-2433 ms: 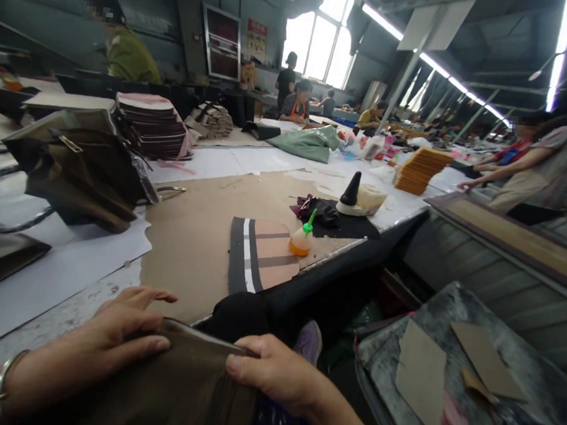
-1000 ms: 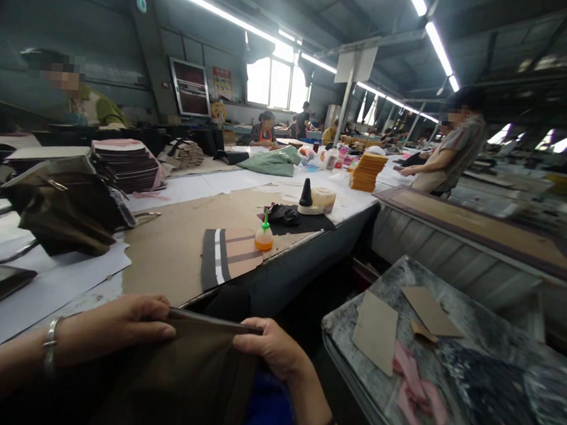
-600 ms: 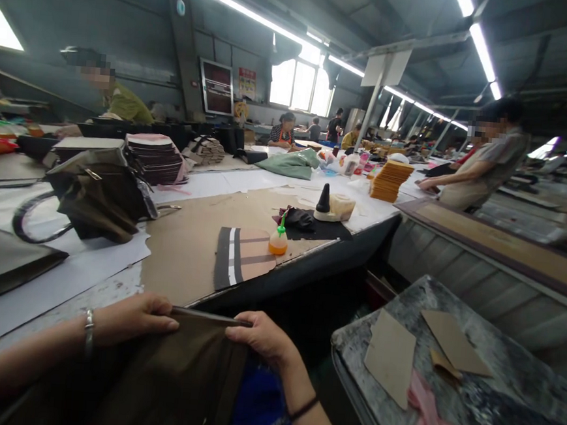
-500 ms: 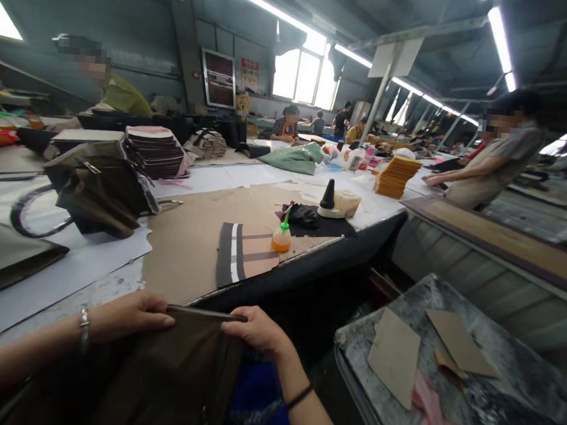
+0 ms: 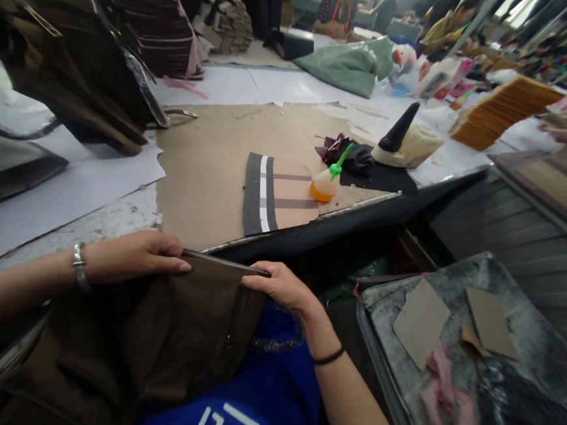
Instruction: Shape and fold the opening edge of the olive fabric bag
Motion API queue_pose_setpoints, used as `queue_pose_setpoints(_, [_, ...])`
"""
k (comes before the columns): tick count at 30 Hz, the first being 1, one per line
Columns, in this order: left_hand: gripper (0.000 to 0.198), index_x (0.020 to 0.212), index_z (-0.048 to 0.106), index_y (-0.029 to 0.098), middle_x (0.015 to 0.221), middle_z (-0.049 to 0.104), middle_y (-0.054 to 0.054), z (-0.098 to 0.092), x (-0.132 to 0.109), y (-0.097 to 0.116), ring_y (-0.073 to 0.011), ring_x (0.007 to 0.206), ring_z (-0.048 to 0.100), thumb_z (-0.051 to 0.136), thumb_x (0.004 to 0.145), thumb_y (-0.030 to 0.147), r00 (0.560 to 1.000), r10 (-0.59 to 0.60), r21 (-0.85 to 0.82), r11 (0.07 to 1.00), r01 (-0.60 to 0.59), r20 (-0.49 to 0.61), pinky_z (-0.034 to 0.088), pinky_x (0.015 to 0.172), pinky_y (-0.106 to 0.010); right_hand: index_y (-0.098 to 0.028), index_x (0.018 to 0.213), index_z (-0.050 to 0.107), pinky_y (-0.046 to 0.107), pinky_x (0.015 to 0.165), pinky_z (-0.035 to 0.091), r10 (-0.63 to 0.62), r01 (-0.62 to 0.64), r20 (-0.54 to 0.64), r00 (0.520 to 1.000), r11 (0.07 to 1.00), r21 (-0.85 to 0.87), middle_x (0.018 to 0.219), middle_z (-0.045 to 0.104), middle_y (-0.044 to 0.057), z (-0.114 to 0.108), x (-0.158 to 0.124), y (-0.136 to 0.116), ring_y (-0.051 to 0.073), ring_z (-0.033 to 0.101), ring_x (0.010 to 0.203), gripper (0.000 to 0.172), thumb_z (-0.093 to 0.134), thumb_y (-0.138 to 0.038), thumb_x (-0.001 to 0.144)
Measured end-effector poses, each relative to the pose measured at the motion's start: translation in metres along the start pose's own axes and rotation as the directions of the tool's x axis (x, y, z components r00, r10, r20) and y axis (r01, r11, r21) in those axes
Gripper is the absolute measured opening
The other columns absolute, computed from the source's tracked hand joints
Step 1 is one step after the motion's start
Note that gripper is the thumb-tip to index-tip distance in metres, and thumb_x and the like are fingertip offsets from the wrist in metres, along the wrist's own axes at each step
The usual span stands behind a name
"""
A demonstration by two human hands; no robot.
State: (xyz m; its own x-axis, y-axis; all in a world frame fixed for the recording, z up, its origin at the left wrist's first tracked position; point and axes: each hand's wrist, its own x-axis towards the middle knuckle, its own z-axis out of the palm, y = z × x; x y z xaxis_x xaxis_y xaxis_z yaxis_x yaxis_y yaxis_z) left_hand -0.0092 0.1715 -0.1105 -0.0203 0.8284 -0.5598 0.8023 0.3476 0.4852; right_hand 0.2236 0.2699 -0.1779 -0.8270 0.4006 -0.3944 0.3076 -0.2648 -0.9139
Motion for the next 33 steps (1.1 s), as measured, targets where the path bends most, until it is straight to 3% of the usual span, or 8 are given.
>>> queue_pose_setpoints(10, [0.043, 0.053, 0.038, 0.019, 0.055, 0.044, 0.001, 0.002, 0.003, -0.003, -0.0149, 0.056, 0.042, 0.039, 0.062, 0.060, 0.999, 0.043, 0.005, 0.999, -0.043, 0.027, 0.029, 0.051, -0.025, -0.011, 0.090, 0.061, 0.025, 0.070, 0.037, 0.035, -0.036, 0.013, 0.999, 0.997, 0.072, 0.082, 0.059, 0.002, 0.004, -0.002, 0.000, 0.013, 0.051, 0.073, 0.036, 0.065, -0.037, 0.065])
queue_pose_setpoints(16, [0.041, 0.054, 0.037, 0.019, 0.057, 0.044, 0.001, 0.004, 0.005, -0.006, -0.0157, 0.058, 0.044, 0.040, 0.064, 0.058, 0.999, 0.031, 0.014, 0.999, -0.031, 0.023, 0.030, 0.053, -0.025, -0.011, 0.095, 0.060, 0.026, 0.071, 0.038, -0.015, 0.011, 0.037, 0.999, 0.994, 0.107, 0.085, 0.059, 0.004, 0.007, -0.007, -0.001, 0.014, 0.051, 0.076, 0.040, 0.063, -0.041, 0.068])
queue_pose_setpoints(20, [0.041, 0.058, 0.039, 0.018, 0.058, 0.043, 0.002, 0.006, 0.006, -0.009, -0.0158, 0.059, 0.044, 0.040, 0.066, 0.059, 0.997, 0.031, -0.020, 0.999, -0.029, 0.064, 0.031, 0.053, -0.025, -0.010, 0.082, 0.059, 0.022, 0.061, 0.036, -0.076, 0.075, 0.009, 0.997, 0.994, 0.079, 0.071, 0.053, 0.001, 0.010, -0.008, 0.003, 0.010, 0.046, 0.064, 0.041, 0.056, -0.050, 0.071])
queue_pose_setpoints(24, [0.043, 0.057, 0.036, 0.018, 0.062, 0.042, 0.002, 0.006, 0.005, -0.011, -0.0152, 0.060, 0.042, 0.039, 0.067, 0.060, 0.994, 0.076, -0.023, 0.997, -0.075, 0.072, 0.033, 0.055, -0.025, -0.011, 0.061, 0.049, 0.019, 0.048, 0.025, -0.126, 0.127, -0.029, 0.992, 0.991, 0.034, 0.055, 0.036, -0.004, 0.011, -0.008, 0.005, 0.006, 0.030, 0.051, 0.047, 0.046, -0.056, 0.075])
queue_pose_setpoints(27, [0.043, 0.056, 0.033, 0.019, 0.061, 0.039, 0.002, 0.006, 0.005, -0.009, -0.0145, 0.060, 0.040, 0.039, 0.067, 0.060, 0.993, 0.090, -0.017, 0.996, -0.089, 0.071, 0.033, 0.056, -0.025, -0.011, 0.058, 0.048, 0.019, 0.046, 0.023, -0.146, 0.140, -0.073, 0.987, 0.987, -0.077, 0.054, 0.033, -0.004, 0.011, -0.008, 0.005, 0.006, 0.028, 0.051, 0.043, 0.047, -0.050, 0.077])
queue_pose_setpoints(33, [0.043, 0.054, 0.032, 0.019, 0.060, 0.038, 0.003, 0.007, -0.003, -0.010, -0.0133, 0.058, 0.037, 0.043, 0.065, 0.059, 0.992, 0.101, -0.048, 0.994, -0.097, 0.071, 0.031, 0.054, -0.023, -0.011, 0.078, 0.062, 0.018, 0.051, 0.030, -0.087, 0.075, -0.068, 0.994, 0.984, -0.164, 0.060, 0.047, -0.002, 0.013, -0.011, -0.002, 0.008, 0.039, 0.056, 0.023, 0.049, -0.030, 0.076])
